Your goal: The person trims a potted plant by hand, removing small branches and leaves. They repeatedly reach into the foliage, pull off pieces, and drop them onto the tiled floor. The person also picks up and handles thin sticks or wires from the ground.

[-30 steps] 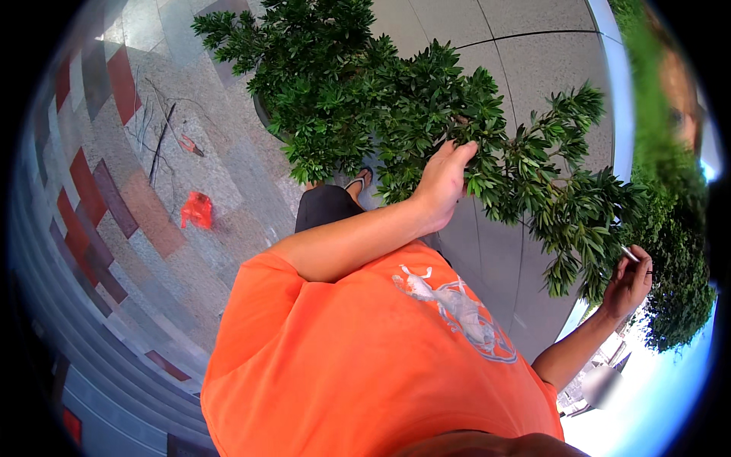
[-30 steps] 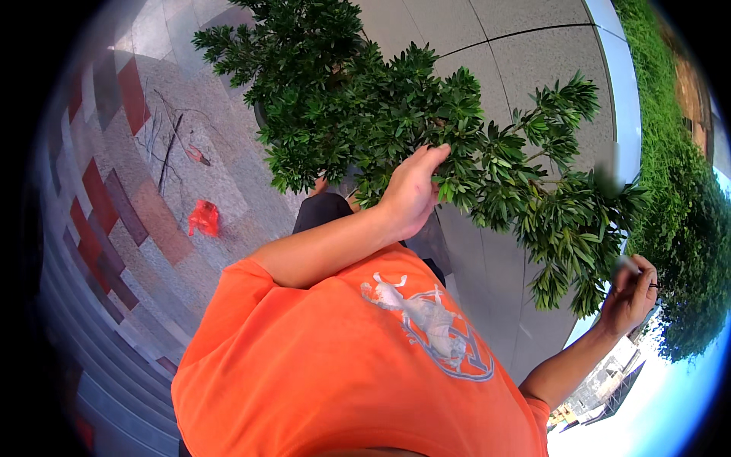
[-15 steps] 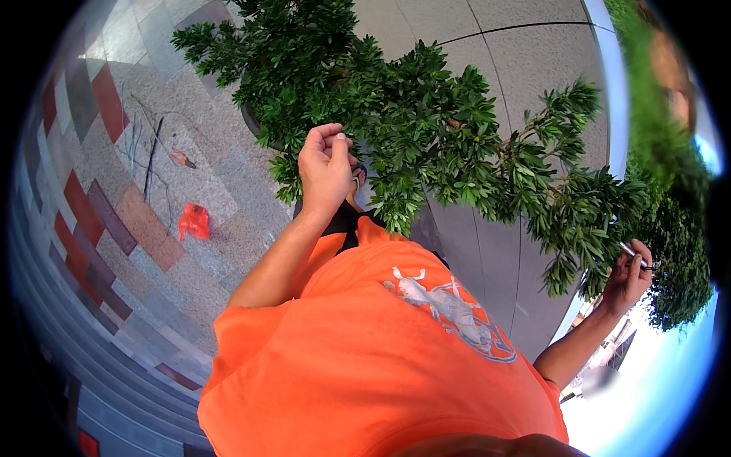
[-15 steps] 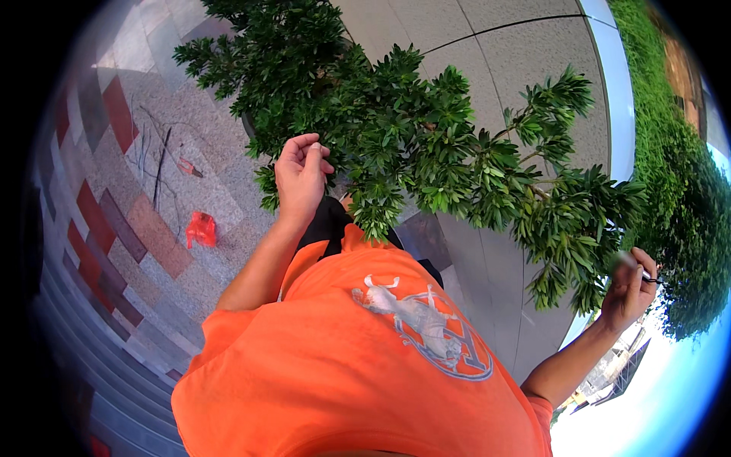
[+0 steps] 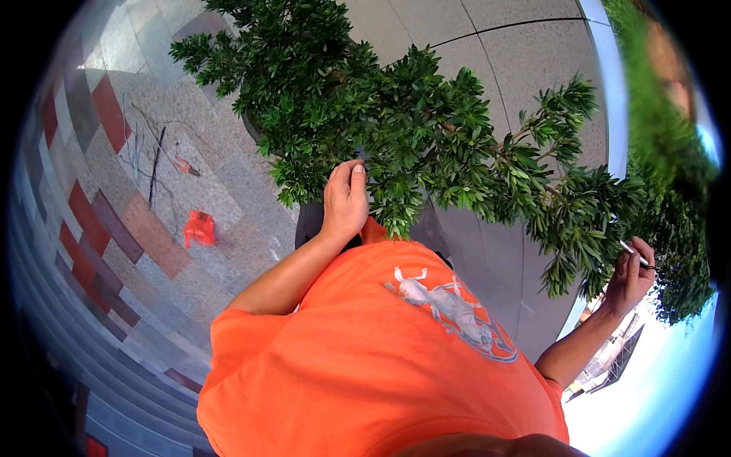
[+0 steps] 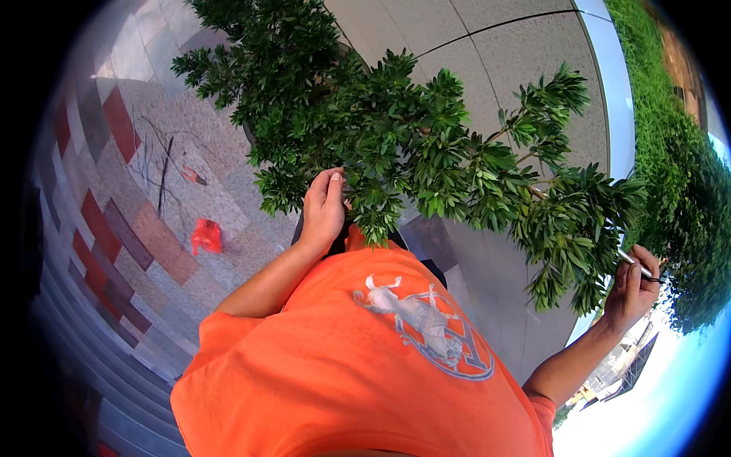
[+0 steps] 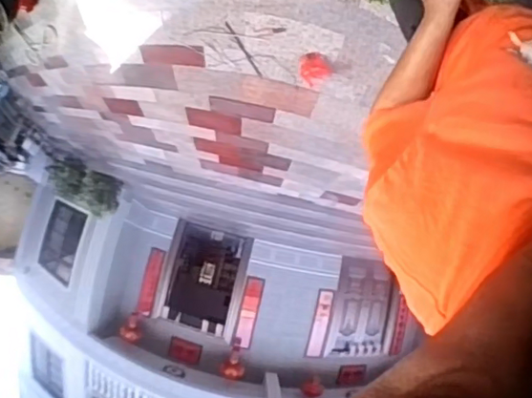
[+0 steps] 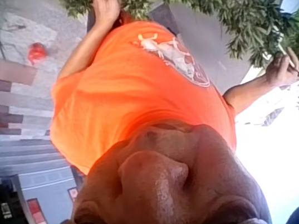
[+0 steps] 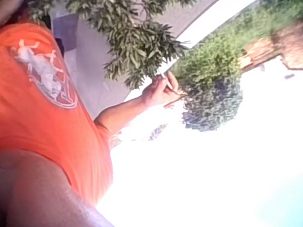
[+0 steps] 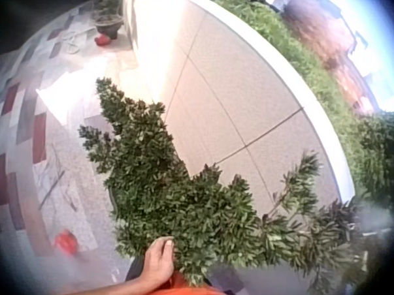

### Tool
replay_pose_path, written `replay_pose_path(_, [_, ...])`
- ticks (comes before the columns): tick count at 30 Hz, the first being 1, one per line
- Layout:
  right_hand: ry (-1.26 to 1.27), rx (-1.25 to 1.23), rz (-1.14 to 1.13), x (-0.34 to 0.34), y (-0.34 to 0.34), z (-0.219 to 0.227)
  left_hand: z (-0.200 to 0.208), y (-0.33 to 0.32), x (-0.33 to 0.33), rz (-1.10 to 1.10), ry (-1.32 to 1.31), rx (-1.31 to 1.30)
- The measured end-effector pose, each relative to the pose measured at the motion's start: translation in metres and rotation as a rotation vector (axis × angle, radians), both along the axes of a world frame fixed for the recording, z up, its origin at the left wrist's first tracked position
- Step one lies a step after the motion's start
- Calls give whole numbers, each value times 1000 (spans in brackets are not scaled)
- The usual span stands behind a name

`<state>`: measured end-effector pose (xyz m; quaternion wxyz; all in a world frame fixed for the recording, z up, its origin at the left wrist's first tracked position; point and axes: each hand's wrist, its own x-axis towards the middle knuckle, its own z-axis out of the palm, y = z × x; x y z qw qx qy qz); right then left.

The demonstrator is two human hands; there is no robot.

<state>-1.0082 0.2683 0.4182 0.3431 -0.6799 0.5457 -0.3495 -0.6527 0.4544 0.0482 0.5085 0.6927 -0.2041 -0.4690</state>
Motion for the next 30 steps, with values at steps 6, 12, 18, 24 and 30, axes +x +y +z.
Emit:
replay_pose_path(6, [18, -38, -41, 10, 1, -2, -2, -5, -10, 36, 582, 105])
replay_pose_path(12, [13, 6, -40, -1, -4, 0, 47, -31, 1, 96, 1196, -166])
replay_pose_path(18, [50, 30, -110, 13, -5, 8, -24, -33, -23, 28, 937, -256])
replay_pose_path(24, [129, 62, -85, 14, -7, 10, -24, -22, -15, -36, 787, -192])
replay_pose_path(30, [117, 189, -30, 9, -7, 19, -32, -10, -7, -70, 747, -262])
